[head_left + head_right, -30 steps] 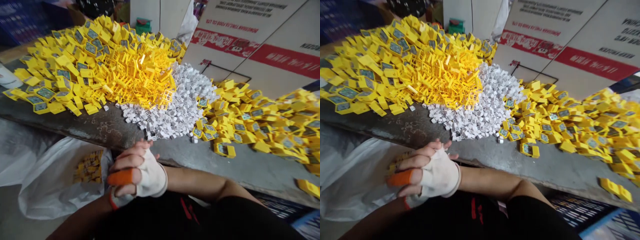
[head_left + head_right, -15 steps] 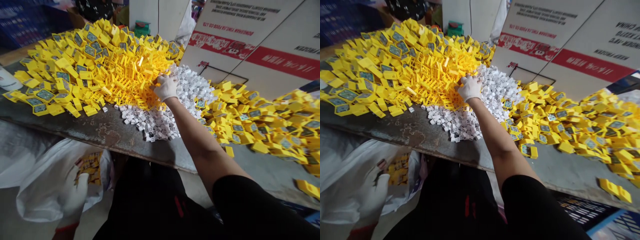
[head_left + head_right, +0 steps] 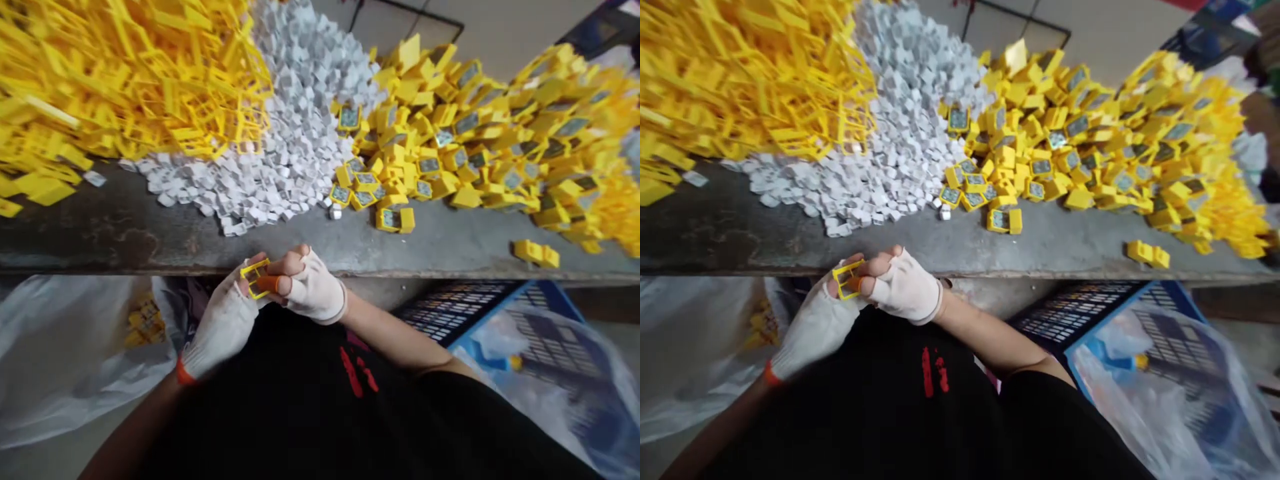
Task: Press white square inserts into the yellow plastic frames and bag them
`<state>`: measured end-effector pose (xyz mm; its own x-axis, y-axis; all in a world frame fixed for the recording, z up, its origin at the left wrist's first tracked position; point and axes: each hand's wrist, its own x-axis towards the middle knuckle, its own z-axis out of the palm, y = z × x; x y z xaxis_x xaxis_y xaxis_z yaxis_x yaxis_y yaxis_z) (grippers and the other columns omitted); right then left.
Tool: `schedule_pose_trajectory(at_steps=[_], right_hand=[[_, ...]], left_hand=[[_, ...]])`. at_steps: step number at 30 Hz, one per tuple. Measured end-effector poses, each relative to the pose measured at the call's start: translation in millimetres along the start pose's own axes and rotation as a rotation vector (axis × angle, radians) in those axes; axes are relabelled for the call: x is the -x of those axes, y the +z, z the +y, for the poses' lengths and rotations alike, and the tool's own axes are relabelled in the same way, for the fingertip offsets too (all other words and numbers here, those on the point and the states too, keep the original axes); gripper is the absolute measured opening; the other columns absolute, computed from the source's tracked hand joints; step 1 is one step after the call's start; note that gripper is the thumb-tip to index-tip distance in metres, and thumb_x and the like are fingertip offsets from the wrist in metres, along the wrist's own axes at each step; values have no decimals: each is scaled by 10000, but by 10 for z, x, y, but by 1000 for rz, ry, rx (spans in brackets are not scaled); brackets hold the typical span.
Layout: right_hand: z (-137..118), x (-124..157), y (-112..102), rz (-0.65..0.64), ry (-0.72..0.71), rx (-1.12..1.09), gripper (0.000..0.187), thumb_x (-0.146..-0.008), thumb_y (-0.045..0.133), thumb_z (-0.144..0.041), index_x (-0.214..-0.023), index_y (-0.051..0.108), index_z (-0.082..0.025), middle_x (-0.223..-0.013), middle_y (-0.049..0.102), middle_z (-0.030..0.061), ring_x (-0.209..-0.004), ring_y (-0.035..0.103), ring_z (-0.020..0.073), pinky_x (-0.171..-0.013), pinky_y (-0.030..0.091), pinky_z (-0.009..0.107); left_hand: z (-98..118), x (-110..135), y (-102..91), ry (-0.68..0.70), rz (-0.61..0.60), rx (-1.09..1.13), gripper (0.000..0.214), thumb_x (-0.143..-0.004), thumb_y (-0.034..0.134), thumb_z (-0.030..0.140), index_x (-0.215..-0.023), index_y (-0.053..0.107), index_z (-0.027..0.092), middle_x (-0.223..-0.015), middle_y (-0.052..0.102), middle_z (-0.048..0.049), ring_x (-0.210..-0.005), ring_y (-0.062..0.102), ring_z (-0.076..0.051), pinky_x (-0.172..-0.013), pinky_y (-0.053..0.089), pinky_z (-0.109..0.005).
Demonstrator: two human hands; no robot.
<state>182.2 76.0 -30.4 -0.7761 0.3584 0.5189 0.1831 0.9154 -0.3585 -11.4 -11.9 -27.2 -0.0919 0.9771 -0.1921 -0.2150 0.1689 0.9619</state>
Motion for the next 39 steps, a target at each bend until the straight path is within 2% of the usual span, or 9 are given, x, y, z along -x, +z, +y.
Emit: schedule_pose_trajectory(at_steps=[3, 7, 10, 17, 22, 26, 32, 34, 39], right_hand=[[173, 348, -281, 51, 116, 58, 321, -1192, 668, -477, -1452, 790, -334, -1341, 897, 51, -1060, 818, 240, -946, 596, 451], [748, 658, -685, 151, 737, 351, 255, -1130, 678, -418, -1280, 837, -288, -1138, 893, 96, -1071, 810, 313, -1040, 597, 531], [1033, 666, -717, 50, 954, 481, 296, -1029, 794, -425, -1275, 807, -261, -1151, 891, 125, -1132, 792, 367, -1118, 541, 613], [967, 543, -552, 44, 988, 433, 181, -998, 770, -357, -1151, 812, -270, -1110, 881, 115, -1155, 782, 403, -1107, 534, 631], [450, 608, -539, 328, 577, 34, 234, -1111, 727, -518, -1147, 868, -334, -1055, 906, 84, -1002, 817, 321, -1008, 598, 554], [-2, 472, -271, 400, 275, -128, 226, -1180, 694, -489, -1179, 835, -312, -1072, 929, 38, -926, 846, 238, -922, 632, 468], [33, 540, -214, 321, 148, 21, 348, -1249, 552, -493, -1182, 845, -316, -1300, 916, 40, -1095, 841, 219, -934, 642, 437], [258, 625, -425, 205, 235, 155, 326, -1235, 569, -513, -1265, 854, -358, -1372, 892, 43, -1161, 817, 249, -984, 642, 475], [1014, 526, -904, -93, 829, 543, 135, -1088, 818, -401, -1143, 876, -292, -1253, 875, 142, -1330, 731, 425, -1172, 549, 665]], left_hand=[[-43, 4, 98, -187, 56, 279, 382, -1006, 896, 559, -1284, 885, 297, -1219, 912, -89, -1078, 888, -310, -937, 756, -467], [-42, -47, 197, -230, 116, 389, 497, -904, 962, 679, -1256, 891, 335, -1171, 893, -65, -981, 861, -283, -794, 727, -405], [-21, -76, 267, -260, 113, 385, 546, -890, 974, 692, -1286, 892, 325, -1142, 876, -68, -878, 813, -241, -679, 671, -346], [23, -111, 409, -320, 112, 406, 474, -911, 967, 606, -1264, 885, 299, -1156, 872, -85, -826, 796, -220, -606, 626, -298], [-41, -118, 440, -322, 6, 394, 435, -981, 919, 536, -1342, 842, 307, -1330, 863, -101, -1041, 860, -287, -725, 702, -361], [-23, -76, 476, -306, -54, 409, 387, -999, 942, 517, -1322, 843, 327, -1357, 874, -76, -1073, 864, -274, -763, 737, -365], [13, -51, 461, -364, -72, 596, 301, -940, 1026, 336, -1188, 884, 242, -1140, 902, -43, -834, 857, -197, -676, 730, -283], [8, -68, 446, -385, -57, 630, 251, -970, 991, 314, -1181, 882, 235, -1154, 907, -59, -855, 878, -234, -659, 735, -312], [7, -106, 430, -386, -22, 637, 247, -970, 985, 328, -1177, 886, 239, -1155, 920, -83, -917, 911, -298, -677, 744, -358]])
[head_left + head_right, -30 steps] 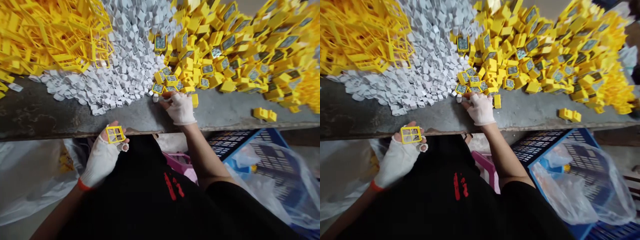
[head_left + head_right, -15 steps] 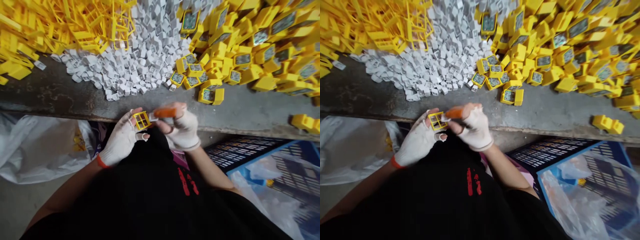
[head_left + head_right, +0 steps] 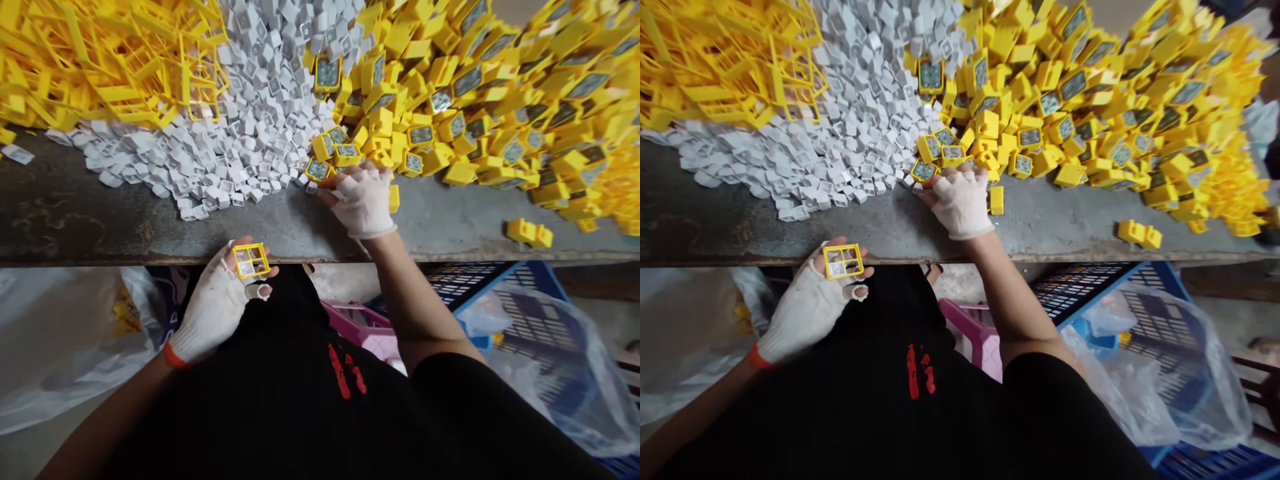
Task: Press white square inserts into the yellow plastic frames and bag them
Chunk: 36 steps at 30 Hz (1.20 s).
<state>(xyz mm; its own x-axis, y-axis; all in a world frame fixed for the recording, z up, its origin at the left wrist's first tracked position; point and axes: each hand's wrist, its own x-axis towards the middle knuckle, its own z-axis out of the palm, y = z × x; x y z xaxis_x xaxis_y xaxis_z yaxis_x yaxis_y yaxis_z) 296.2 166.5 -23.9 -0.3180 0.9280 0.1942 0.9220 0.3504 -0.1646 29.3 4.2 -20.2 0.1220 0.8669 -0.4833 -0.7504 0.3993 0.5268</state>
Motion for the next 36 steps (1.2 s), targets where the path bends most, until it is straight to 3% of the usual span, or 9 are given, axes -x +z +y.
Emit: schedule_pose_trajectory(at_steps=[2, 5, 11, 15, 19, 24, 28, 32, 36], right_hand=[[21, -219, -2, -113, 15, 66, 134, -1079, 822, -373, -1144, 859, -262, -1302, 862, 168, -1429, 687, 443, -1253, 494, 685], [-89, -313, 27, -143, -20, 63, 170, -1097, 775, -398, -1073, 846, -246, -1241, 870, 172, -1367, 715, 416, -1271, 476, 675], [-196, 11, 94, -171, 95, -168, 244, -975, 876, -432, -846, 810, -236, -826, 799, 49, -909, 773, 292, -1077, 565, 554], [-51, 202, 99, -92, 172, -344, 183, -1034, 771, -385, -989, 863, -234, -901, 836, 40, -892, 779, 263, -912, 595, 436], [35, 213, 180, 7, -39, -328, 313, -973, 791, -276, -1279, 856, -260, -1175, 892, 90, -1070, 791, 299, -1014, 605, 478], [-197, 236, 193, -49, -236, -287, 110, -1034, 814, -340, -1121, 850, -283, -1115, 882, 85, -1108, 756, 325, -1031, 555, 520], [-594, 489, 71, 79, -445, -474, 276, -1167, 712, -541, -1196, 855, -307, -1136, 896, 50, -1050, 760, 273, -1013, 543, 489], [-905, 718, 74, 280, -589, -515, 391, -1242, 565, -551, -1137, 841, -295, -1088, 910, 11, -972, 761, 225, -931, 523, 449], [-820, 618, 115, 177, -624, -524, 356, -1238, 566, -544, -1224, 863, -347, -1240, 905, 18, -1026, 785, 233, -923, 554, 448]], left_hand=[[-7, -3, 1, 11, 6, -12, 265, -950, 1001, 332, -1167, 887, 231, -1141, 920, -86, -898, 909, -296, -665, 740, -353], [-32, 0, 1, 37, 21, -25, 279, -952, 996, 352, -1172, 883, 223, -1146, 913, -91, -871, 900, -279, -649, 731, -337], [-45, 6, 16, 38, 86, -81, 325, -915, 1015, 366, -1178, 879, 232, -1119, 904, -79, -843, 892, -268, -623, 714, -314], [-40, 6, 28, 24, 69, -101, 366, -864, 1044, 352, -1160, 872, 224, -1110, 903, -84, -815, 881, -266, -600, 700, -310], [-68, 13, 25, 17, 79, -95, 304, -930, 979, 321, -1184, 853, 213, -1105, 890, -85, -799, 862, -241, -590, 680, -290], [-96, 24, 58, -10, 77, -65, 147, -1036, 834, 281, -1133, 801, 175, -1090, 865, -101, -783, 836, -231, -573, 656, -285], [-92, 25, 88, -68, 2, -67, 145, -1028, 818, 220, -1157, 790, 159, -1128, 845, -105, -822, 804, -216, -596, 663, -281], [-97, 47, 48, -77, -98, -42, 267, -1003, 903, 295, -1209, 817, 147, -1214, 836, -129, -892, 778, -216, -612, 685, -289], [-82, 80, -45, -93, -61, -4, 291, -955, 964, 258, -1192, 816, 175, -1127, 853, -93, -847, 816, -225, -605, 669, -285]])
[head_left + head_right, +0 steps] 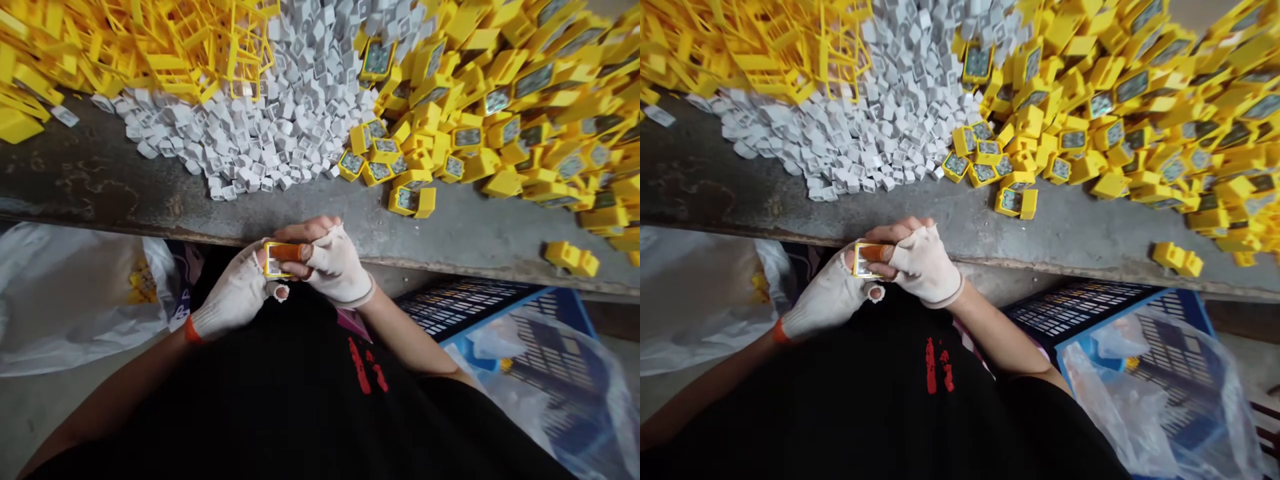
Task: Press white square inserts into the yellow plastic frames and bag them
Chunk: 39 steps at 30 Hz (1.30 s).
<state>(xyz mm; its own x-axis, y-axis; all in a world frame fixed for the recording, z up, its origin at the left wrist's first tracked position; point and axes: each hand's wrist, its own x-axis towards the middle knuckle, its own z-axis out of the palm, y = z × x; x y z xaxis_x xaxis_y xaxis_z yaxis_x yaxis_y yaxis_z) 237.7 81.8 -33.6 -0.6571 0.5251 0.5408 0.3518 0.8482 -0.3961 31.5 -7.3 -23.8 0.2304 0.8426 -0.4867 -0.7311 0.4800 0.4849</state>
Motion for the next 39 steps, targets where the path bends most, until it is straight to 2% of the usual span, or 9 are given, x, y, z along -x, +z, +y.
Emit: schedule_pose_trajectory(at_steps=[5, 9, 14, 17, 22, 26, 29, 35, 39], right_hand=[[693, -362, -36, -129, 383, 239, 191, -1140, 744, -401, -1288, 850, -342, -1366, 838, 84, -1306, 694, 368, -1179, 502, 630], [966, -705, 61, -270, 426, 332, 125, -1118, 747, -391, -1145, 805, -284, -1317, 809, 117, -1409, 624, 411, -1242, 455, 705], [598, -682, -176, -261, 400, 300, 198, -1104, 723, -434, -1022, 809, -275, -1186, 806, 143, -1280, 666, 428, -1174, 495, 691], [257, -522, -335, -343, 214, 97, 222, -1104, 724, -472, -1040, 848, -300, -1076, 824, 98, -1085, 711, 354, -1032, 537, 588], [-88, -261, -228, -404, 130, -28, 283, -1124, 688, -458, -964, 822, -267, -976, 831, 60, -934, 720, 271, -882, 496, 484], [40, -171, -119, -205, 263, -298, 264, -1140, 677, -503, -1116, 831, -289, -990, 834, 30, -873, 756, 232, -843, 568, 428], [322, -319, -50, -70, 427, -131, 235, -1115, 709, -448, -1229, 836, -287, -1058, 842, 51, -991, 785, 273, -964, 614, 465], [624, -748, 209, -349, 428, 333, 317, -1049, 740, -226, -1351, 822, -279, -1427, 836, 155, -1394, 726, 407, -1228, 517, 616], [508, -523, 165, -190, 417, 79, 174, -1077, 715, -320, -1205, 822, -273, -1227, 872, 111, -1208, 786, 336, -1160, 573, 556]], left_hand=[[47, 15, -41, 93, 56, 29, 336, -921, 1021, 372, -1153, 844, 205, -1137, 896, -96, -859, 872, -259, -605, 644, -276], [64, 21, -54, 129, 74, -9, 345, -915, 1026, 404, -1147, 852, 217, -1124, 906, -95, -865, 879, -264, -617, 641, -274], [64, 28, -31, 198, 120, 6, 343, -902, 1022, 405, -1135, 850, 222, -1144, 899, -96, -881, 872, -277, -642, 647, -302], [58, 31, 11, 201, 138, 8, 332, -862, 1052, 353, -1106, 862, 232, -1116, 886, -70, -917, 866, -276, -664, 669, -312], [16, 76, 7, 154, 144, 7, 310, -795, 1099, 288, -1011, 887, 220, -1039, 888, -57, -853, 830, -234, -665, 686, -304], [17, 101, -40, 137, 88, 26, 316, -827, 1082, 295, -1063, 885, 221, -1070, 899, -69, -857, 855, -254, -648, 672, -303], [33, 100, -54, 173, 62, 41, 353, -856, 1075, 380, -1101, 870, 228, -1092, 906, -70, -877, 885, -275, -655, 677, -308], [41, 104, -73, 208, 127, 32, 298, -944, 990, 367, -1151, 830, 224, -1101, 907, -72, -894, 900, -290, -649, 674, -309], [59, 96, -79, 232, 139, 43, 276, -951, 985, 362, -1129, 822, 229, -1067, 902, -54, -868, 891, -279, -642, 664, -306]])
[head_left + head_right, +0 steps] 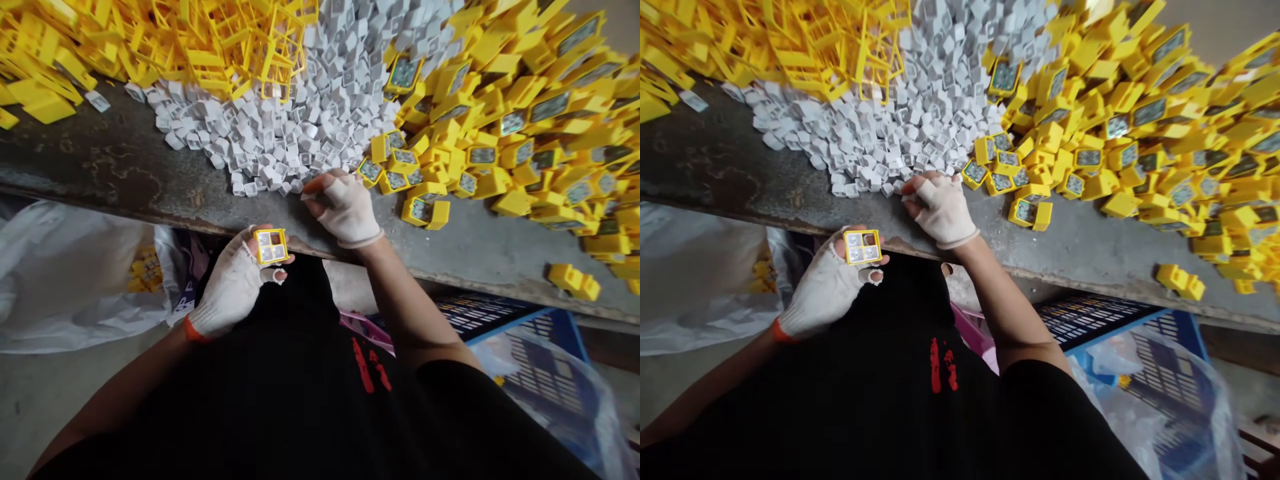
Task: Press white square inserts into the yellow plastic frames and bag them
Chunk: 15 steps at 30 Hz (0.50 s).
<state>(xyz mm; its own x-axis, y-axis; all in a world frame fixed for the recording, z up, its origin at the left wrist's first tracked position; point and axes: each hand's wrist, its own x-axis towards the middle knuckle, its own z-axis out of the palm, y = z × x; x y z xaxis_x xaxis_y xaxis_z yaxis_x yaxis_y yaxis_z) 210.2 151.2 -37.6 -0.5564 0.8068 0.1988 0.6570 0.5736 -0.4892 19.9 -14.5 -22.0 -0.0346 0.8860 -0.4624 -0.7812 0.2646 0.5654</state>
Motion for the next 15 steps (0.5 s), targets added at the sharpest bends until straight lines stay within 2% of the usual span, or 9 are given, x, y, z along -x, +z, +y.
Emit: schedule_pose_trajectory(at_steps=[3, 5, 7, 10, 15], right_hand=[[-59, 369, -22, 141, -37, -420, 305, -1086, 744, -574, -1197, 803, -296, -1103, 868, 59, -1049, 801, 276, -1043, 639, 478], [-143, 571, -11, 203, -41, -570, 403, -1067, 749, -702, -1127, 804, -306, -1084, 868, 52, -1015, 806, 268, -999, 659, 468], [-231, 704, 2, 229, -48, -584, 421, -1072, 744, -727, -1070, 816, -312, -1081, 874, 57, -1000, 816, 269, -986, 666, 476], [-303, 810, -6, 222, -113, -512, 359, -1102, 739, -670, -1086, 855, -331, -1071, 895, 61, -983, 837, 276, -970, 677, 491], [-243, 889, -82, 197, -264, -429, 299, -1125, 725, -612, -1092, 888, -363, -1050, 920, 56, -1056, 862, 305, -1019, 667, 542]], left_hand=[[15, -17, 51, 6, -2, 9, 265, -941, 994, 337, -1118, 831, 227, -1066, 900, -48, -854, 882, -265, -649, 668, -303], [20, -20, 106, -11, 1, 0, 241, -950, 982, 314, -1123, 836, 230, -1087, 895, -48, -866, 878, -259, -660, 674, -304], [17, -10, 159, -29, 1, -22, 230, -954, 977, 308, -1121, 840, 230, -1107, 888, -53, -897, 874, -259, -664, 678, -300], [-5, 25, 203, -25, -9, -42, 250, -916, 1012, 297, -1095, 851, 229, -1136, 884, -57, -952, 862, -252, -671, 692, -294], [-48, 71, 220, -24, -58, -37, 281, -832, 1061, 223, -1045, 878, 226, -1112, 888, -45, -942, 853, -251, -679, 712, -306]])
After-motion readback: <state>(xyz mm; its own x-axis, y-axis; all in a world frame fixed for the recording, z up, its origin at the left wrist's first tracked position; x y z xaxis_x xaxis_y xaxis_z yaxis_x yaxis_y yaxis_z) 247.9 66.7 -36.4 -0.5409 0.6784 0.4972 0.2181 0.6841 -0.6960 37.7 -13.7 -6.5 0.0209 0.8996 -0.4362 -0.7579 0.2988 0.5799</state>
